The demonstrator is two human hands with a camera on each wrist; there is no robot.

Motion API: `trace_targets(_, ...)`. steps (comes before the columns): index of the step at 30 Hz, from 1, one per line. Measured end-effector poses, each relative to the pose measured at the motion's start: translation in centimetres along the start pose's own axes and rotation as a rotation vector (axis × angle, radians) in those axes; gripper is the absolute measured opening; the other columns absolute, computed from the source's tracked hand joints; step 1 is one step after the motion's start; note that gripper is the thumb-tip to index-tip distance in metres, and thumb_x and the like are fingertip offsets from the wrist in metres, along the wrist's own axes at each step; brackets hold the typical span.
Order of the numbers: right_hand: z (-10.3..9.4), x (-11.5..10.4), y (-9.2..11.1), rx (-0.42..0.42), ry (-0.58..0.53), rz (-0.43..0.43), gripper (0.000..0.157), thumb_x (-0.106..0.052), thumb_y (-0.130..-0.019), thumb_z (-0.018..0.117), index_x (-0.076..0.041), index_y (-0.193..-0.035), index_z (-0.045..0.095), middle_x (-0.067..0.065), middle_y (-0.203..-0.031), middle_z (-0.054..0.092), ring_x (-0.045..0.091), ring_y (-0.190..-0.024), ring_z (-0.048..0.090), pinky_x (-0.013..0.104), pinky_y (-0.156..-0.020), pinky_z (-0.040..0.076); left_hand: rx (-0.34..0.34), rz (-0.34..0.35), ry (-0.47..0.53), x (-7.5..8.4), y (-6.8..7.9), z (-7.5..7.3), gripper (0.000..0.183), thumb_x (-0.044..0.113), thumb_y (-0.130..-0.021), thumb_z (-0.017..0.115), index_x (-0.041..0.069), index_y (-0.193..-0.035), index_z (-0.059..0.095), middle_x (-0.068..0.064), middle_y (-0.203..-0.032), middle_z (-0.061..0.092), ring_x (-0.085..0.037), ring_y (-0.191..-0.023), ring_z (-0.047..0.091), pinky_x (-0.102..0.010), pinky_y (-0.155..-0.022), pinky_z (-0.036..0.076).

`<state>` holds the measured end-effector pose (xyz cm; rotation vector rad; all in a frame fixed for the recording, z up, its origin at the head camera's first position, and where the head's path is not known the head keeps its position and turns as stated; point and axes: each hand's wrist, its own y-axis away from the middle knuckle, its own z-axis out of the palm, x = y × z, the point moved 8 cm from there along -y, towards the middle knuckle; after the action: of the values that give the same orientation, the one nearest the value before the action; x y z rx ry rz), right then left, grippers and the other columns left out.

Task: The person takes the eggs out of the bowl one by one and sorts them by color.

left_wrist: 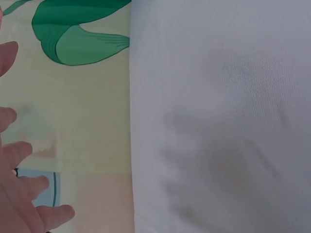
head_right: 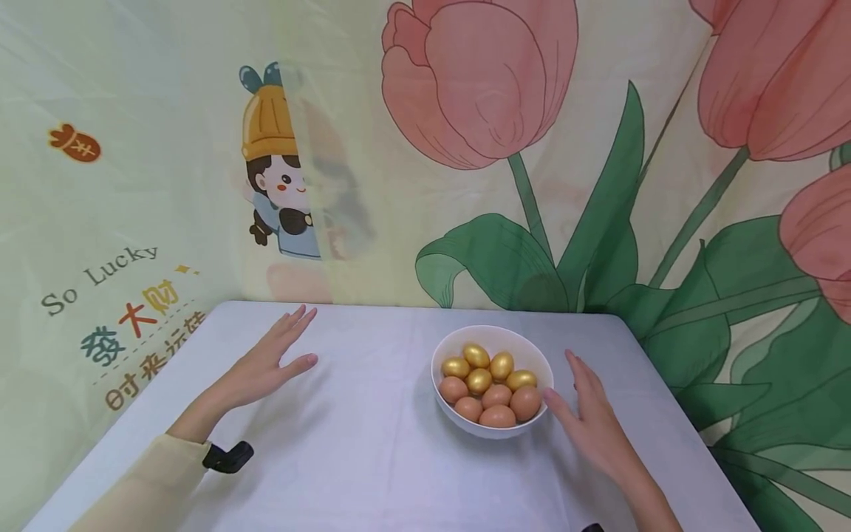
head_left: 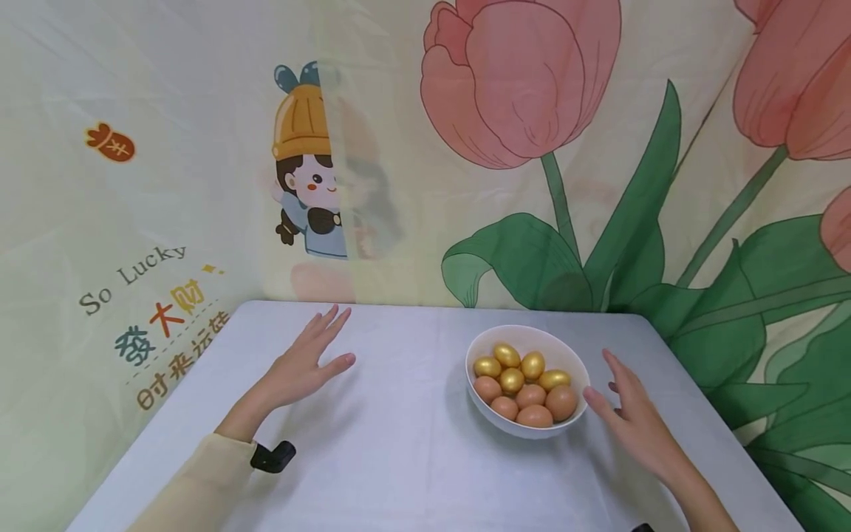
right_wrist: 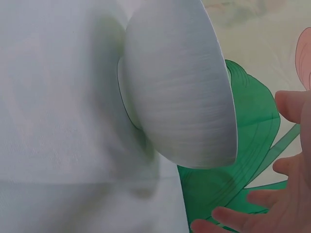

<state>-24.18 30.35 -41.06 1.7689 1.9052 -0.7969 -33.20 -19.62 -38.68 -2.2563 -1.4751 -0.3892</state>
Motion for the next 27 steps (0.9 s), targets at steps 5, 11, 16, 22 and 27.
trace_targets(5, 0.6, 0.1, -0.1, -0.011, -0.044, 0.012, 0.084, -0.045, -0.112, 0.051, -0.009, -0.171, 0.003, 0.037, -0.168, 0.015, 0.063, -0.138, 0.043, 0.074, -0.098, 0.050, -0.027, 0.030, 0.104, 1.4, -1.3, 1.2, 0.084, 0.059, -0.104, 0.058, 0.027, -0.172, 0.020, -0.009, -0.178, 0.014, -0.041, -0.163, 0.012, -0.076, -0.122, 0.019)
trace_targets(11, 1.3, 0.4, 0.0, -0.036, -0.158, 0.066, 0.083, -0.047, -0.112, 0.049, -0.012, -0.171, 0.003, 0.033, -0.170, 0.014, 0.057, -0.142, 0.043, 0.060, -0.098, 0.058, -0.042, 0.069, 0.241, 3.7, -2.7, 2.1, 0.084, 0.055, -0.104, 0.061, 0.025, -0.171, 0.021, -0.009, -0.177, 0.021, -0.038, -0.162, 0.019, -0.072, -0.124, 0.021)
trace_targets(16, 1.9, 0.5, 0.0, -0.051, -0.253, 0.092, 0.081, -0.046, -0.113, 0.048, -0.011, -0.171, 0.002, 0.032, -0.171, 0.012, 0.055, -0.145, 0.042, 0.045, -0.097, 0.061, -0.063, 0.109, 0.318, 6.0, -3.9, 3.1, 0.081, 0.052, -0.105, 0.062, 0.022, -0.171, 0.025, -0.007, -0.175, 0.027, -0.037, -0.159, 0.029, -0.065, -0.121, 0.036)
trace_targets(22, 2.6, 0.5, 0.0, -0.062, -0.333, 0.123, 0.081, -0.044, -0.114, 0.047, -0.010, -0.171, 0.000, 0.032, -0.172, 0.010, 0.056, -0.147, 0.039, 0.049, -0.099, 0.060, -0.090, 0.118, 0.381, 8.4, -5.3, 4.3, 0.077, 0.045, -0.105, 0.065, 0.025, -0.169, 0.029, -0.005, -0.171, 0.035, -0.035, -0.150, 0.044, -0.056, -0.117, 0.046)
trace_targets(27, 3.0, 0.5, -0.1, -0.061, -0.378, 0.159, 0.082, -0.045, -0.113, 0.047, -0.009, -0.170, 0.000, 0.032, -0.172, 0.010, 0.055, -0.148, 0.038, 0.047, -0.100, 0.060, -0.110, 0.127, 0.446, 10.1, -6.5, 5.4, 0.074, 0.038, -0.104, 0.067, 0.026, -0.168, 0.032, -0.004, -0.170, 0.037, -0.032, -0.145, 0.051, -0.048, -0.115, 0.050)
